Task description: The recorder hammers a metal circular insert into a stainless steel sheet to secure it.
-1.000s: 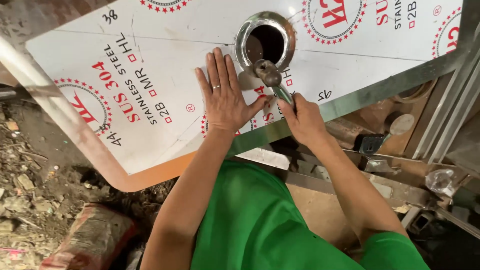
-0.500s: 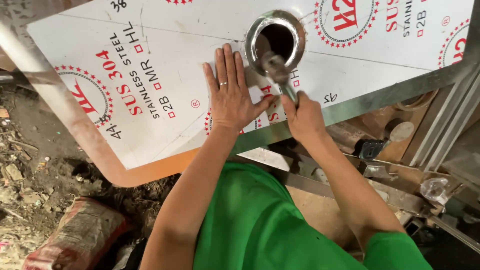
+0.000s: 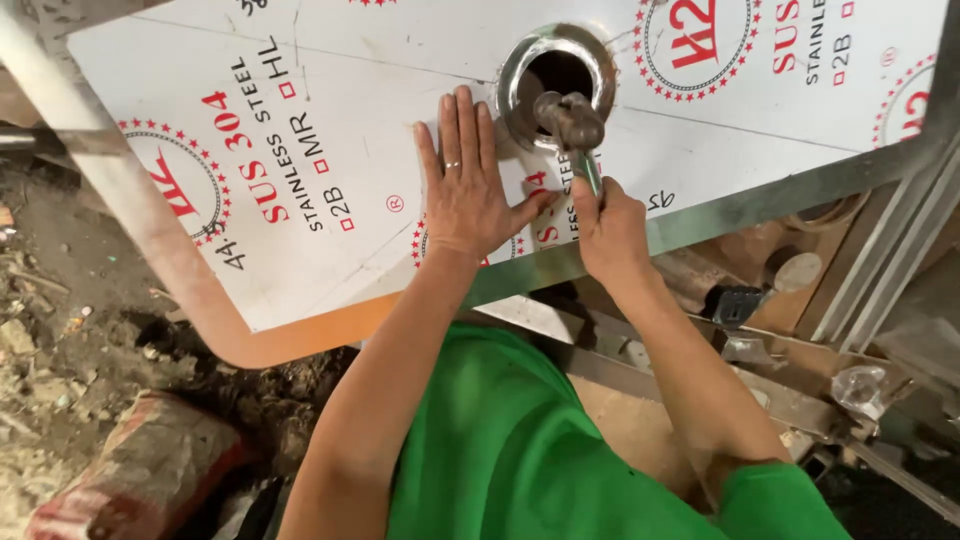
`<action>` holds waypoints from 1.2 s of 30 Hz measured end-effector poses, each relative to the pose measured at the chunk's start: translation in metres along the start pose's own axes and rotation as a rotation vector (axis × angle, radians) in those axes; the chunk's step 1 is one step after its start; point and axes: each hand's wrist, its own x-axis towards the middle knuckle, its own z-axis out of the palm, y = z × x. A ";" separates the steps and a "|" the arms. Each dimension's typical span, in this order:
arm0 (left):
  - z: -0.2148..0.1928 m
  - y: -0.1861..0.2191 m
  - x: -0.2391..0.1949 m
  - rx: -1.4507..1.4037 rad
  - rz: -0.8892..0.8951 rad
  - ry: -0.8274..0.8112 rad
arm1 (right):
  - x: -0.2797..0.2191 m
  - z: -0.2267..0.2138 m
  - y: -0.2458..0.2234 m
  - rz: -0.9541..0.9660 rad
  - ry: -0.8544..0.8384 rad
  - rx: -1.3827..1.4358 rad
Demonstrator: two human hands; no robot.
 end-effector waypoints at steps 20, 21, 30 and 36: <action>0.004 -0.003 0.008 -0.018 -0.007 0.021 | 0.002 -0.022 -0.028 -0.036 0.023 0.033; 0.006 -0.002 0.001 -0.045 -0.018 -0.016 | -0.006 -0.031 -0.040 -0.088 0.059 0.095; 0.007 -0.001 0.004 -0.055 0.029 0.067 | 0.010 0.003 0.017 0.024 -0.041 -0.072; 0.008 -0.004 -0.006 -0.047 0.018 0.021 | -0.020 -0.024 -0.017 -0.039 0.059 0.167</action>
